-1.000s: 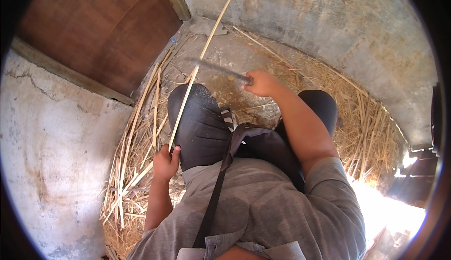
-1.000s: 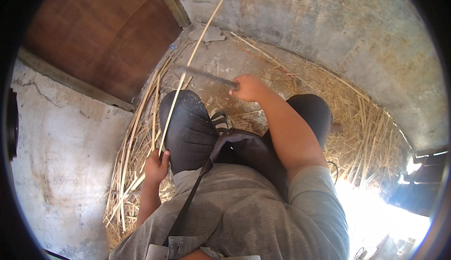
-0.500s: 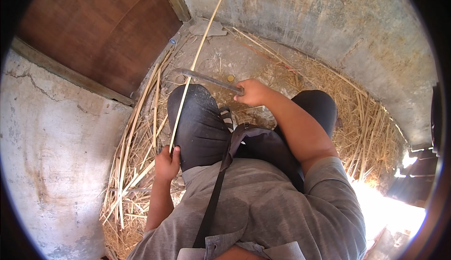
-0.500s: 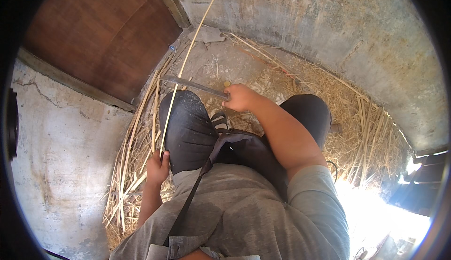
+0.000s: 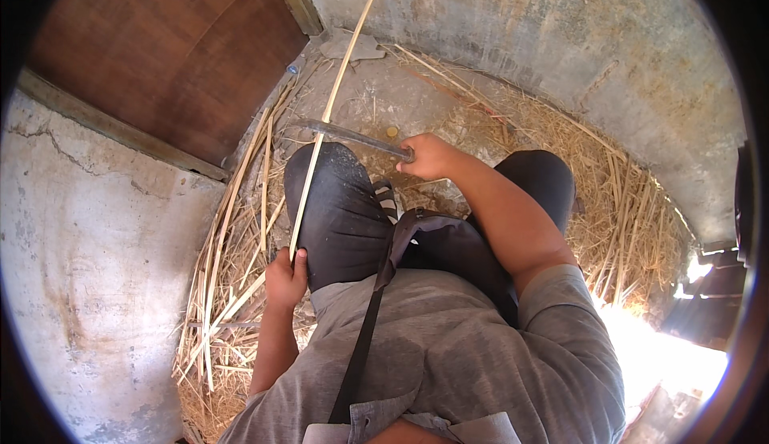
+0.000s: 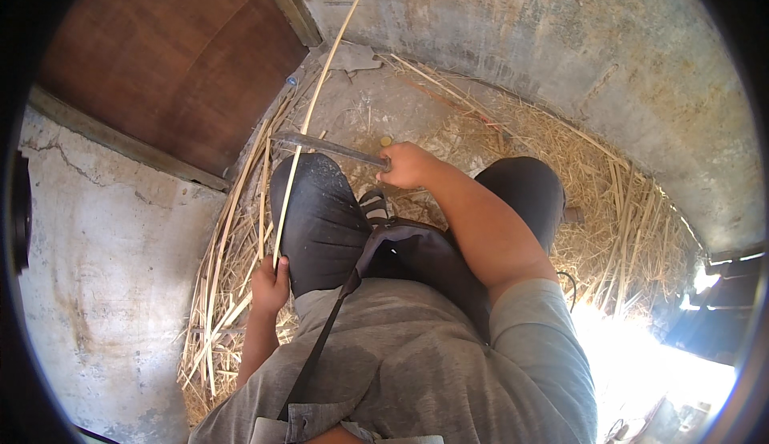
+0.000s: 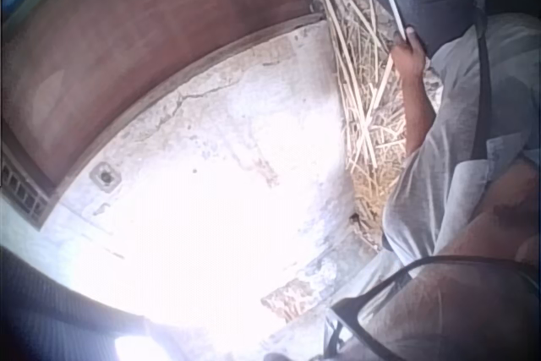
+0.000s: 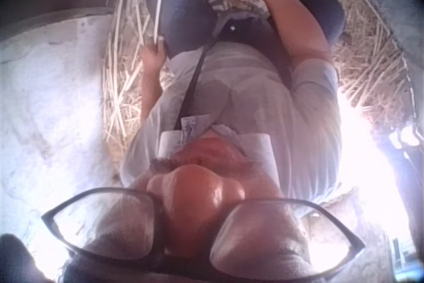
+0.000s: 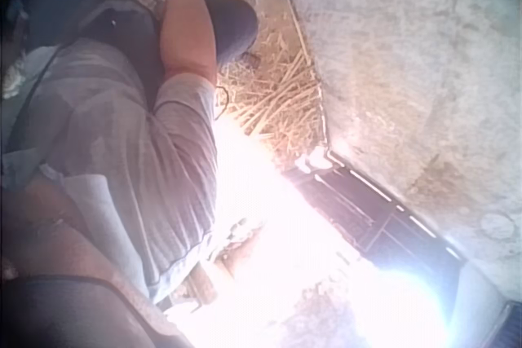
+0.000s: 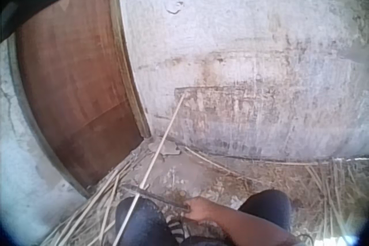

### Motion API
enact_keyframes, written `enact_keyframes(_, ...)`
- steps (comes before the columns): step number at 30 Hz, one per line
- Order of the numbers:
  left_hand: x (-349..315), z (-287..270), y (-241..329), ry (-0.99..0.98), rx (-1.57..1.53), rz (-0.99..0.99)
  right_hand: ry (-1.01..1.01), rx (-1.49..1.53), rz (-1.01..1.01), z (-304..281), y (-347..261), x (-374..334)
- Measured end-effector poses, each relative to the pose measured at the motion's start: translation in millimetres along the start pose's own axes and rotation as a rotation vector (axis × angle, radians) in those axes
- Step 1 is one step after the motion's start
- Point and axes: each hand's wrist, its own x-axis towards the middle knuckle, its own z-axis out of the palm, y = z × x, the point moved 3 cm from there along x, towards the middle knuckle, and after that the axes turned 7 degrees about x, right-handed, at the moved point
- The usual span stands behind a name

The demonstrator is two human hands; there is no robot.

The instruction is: The person sits on the floor and uses a knife to shave thin strips from bamboo sticks. They hold the stick against their leg and repeatedly scrape the blade along its length to create fine shavings.

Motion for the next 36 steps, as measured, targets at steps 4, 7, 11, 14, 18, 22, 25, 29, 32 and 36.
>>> enact_keyframes(4, -1.1, 1.0, 1.0, 0.019, 0.03, 0.0, -0.006, -0.003, 0.013, -0.2, -2.0, -0.5)
enact_keyframes(7, -1.6, 2.6, -0.2, 0.013, 0.031, -0.006, -0.014, 0.005, 0.013, -1.5, -4.0, -1.4)
enact_keyframes(11, -1.3, 4.5, -2.9, 0.011, 0.016, 0.015, -0.022, 0.015, 0.021, 0.3, -3.6, -1.3)
enact_keyframes(14, -1.7, 2.0, 1.9, 0.028, 0.006, 0.03, -0.016, 0.021, 0.013, 2.5, -3.2, -1.2)
enact_keyframes(18, -1.4, 3.5, 1.0, 0.016, -0.001, 0.027, -0.035, 0.027, 0.03, 4.8, -2.8, -0.7)
enact_keyframes(22, -1.0, 5.8, 0.3, 0.022, -0.015, 0.038, -0.046, 0.02, 0.035, 5.5, -2.4, 0.7)
enact_keyframes(25, -0.6, 8.4, -1.8, 0.023, -0.023, 0.028, -0.031, 0.019, 0.035, 5.2, -2.8, -0.2)
enact_keyframes(29, -0.4, 12.6, -6.2, 0.024, -0.029, 0.02, -0.021, 0.022, 0.027, 4.3, -4.5, -1.6)
enact_keyframes(32, 0.0, 12.5, -5.6, 0.011, -0.04, -0.003, -0.018, 0.017, 0.023, 5.4, -4.8, -1.7)
enact_keyframes(36, 0.0, 12.6, -4.7, 0.013, -0.076, -0.016, -0.034, 0.013, 0.029, 5.0, -7.5, -0.9)
